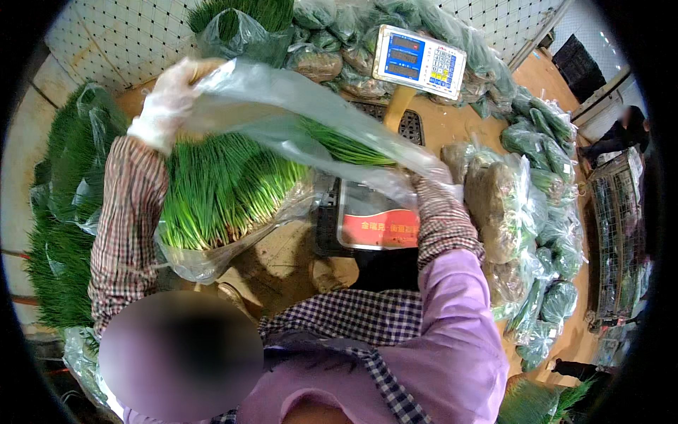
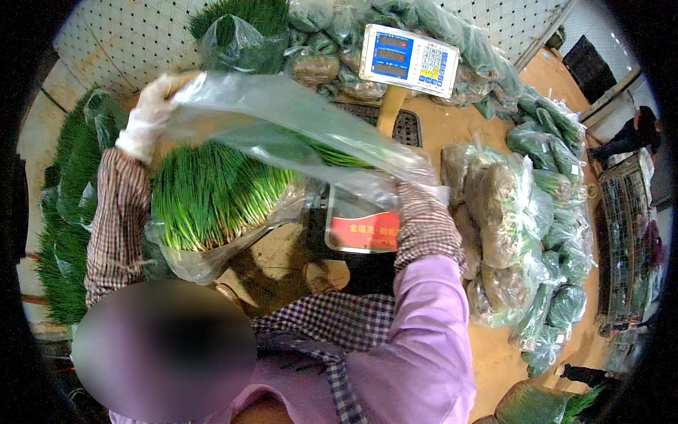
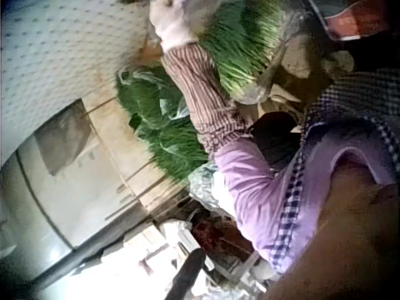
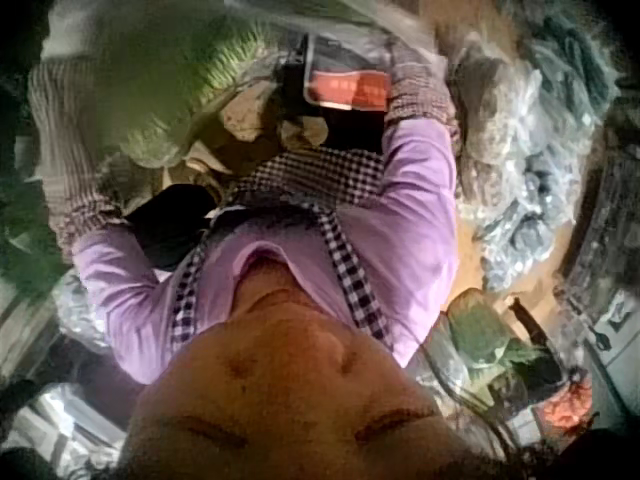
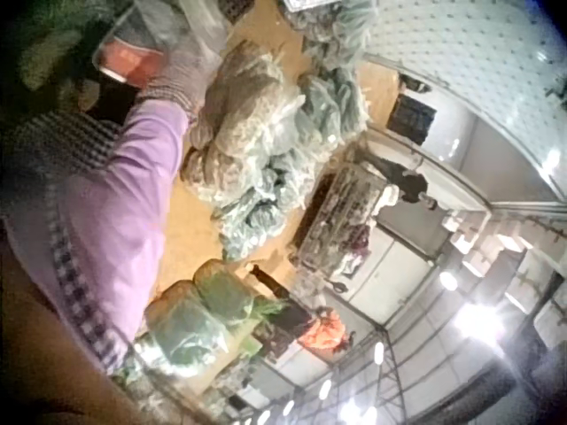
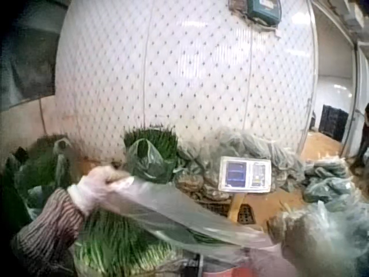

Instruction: The person sits on the floor and repeatedly picks up bunches of green onions, places them into plastic bags, and ties the bags closed. The person handles the vegetables by hand and uses a digital scale to weigh the bags.

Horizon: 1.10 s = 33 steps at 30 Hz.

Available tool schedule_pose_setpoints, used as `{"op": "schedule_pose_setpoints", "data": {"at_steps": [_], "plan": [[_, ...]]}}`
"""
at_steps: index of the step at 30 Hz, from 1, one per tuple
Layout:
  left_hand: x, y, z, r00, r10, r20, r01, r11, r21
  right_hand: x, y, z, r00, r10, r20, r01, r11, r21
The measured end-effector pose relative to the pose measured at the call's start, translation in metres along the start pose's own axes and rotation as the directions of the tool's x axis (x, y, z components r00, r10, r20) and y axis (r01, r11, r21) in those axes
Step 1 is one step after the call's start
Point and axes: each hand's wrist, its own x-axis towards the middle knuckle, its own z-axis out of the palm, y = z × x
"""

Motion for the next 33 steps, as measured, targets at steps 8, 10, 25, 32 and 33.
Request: {"op": "schedule_pose_setpoints", "data": {"at_steps": [8, 10, 25, 32, 33], "plan": [[0.02, 0.022, 0.05, 0.978, 0.04, 0.203, 0.085, 0.819, -0.568, -0.029, 0.069, 0.01, 0.936, 0.14, 0.322, -0.135, 0.99, -0.037], [0.005, 0.018, 0.065, 0.981, 0.092, 0.168, 0.034, 0.779, -0.626, -0.035, 0.072, 0.008, 0.922, 0.135, 0.363, -0.137, 0.99, -0.02], [-0.085, 0.047, 0.056, 0.892, 0.171, 0.419, 0.333, 0.378, -0.864, -0.043, 0.0, 0.018, 0.919, -0.108, 0.38, 0.066, 0.99, 0.122], [-0.094, 0.025, 0.054, 0.913, 0.081, 0.4, 0.346, 0.368, -0.863, -0.002, 0.002, 0.05, 0.964, 0.048, 0.26, -0.076, 0.992, 0.096], [-0.097, 0.023, 0.049, 0.929, 0.034, 0.367, 0.33, 0.368, -0.869, 0.001, -0.003, 0.055, 0.96, 0.012, 0.278, -0.051, 0.99, 0.133]]}}
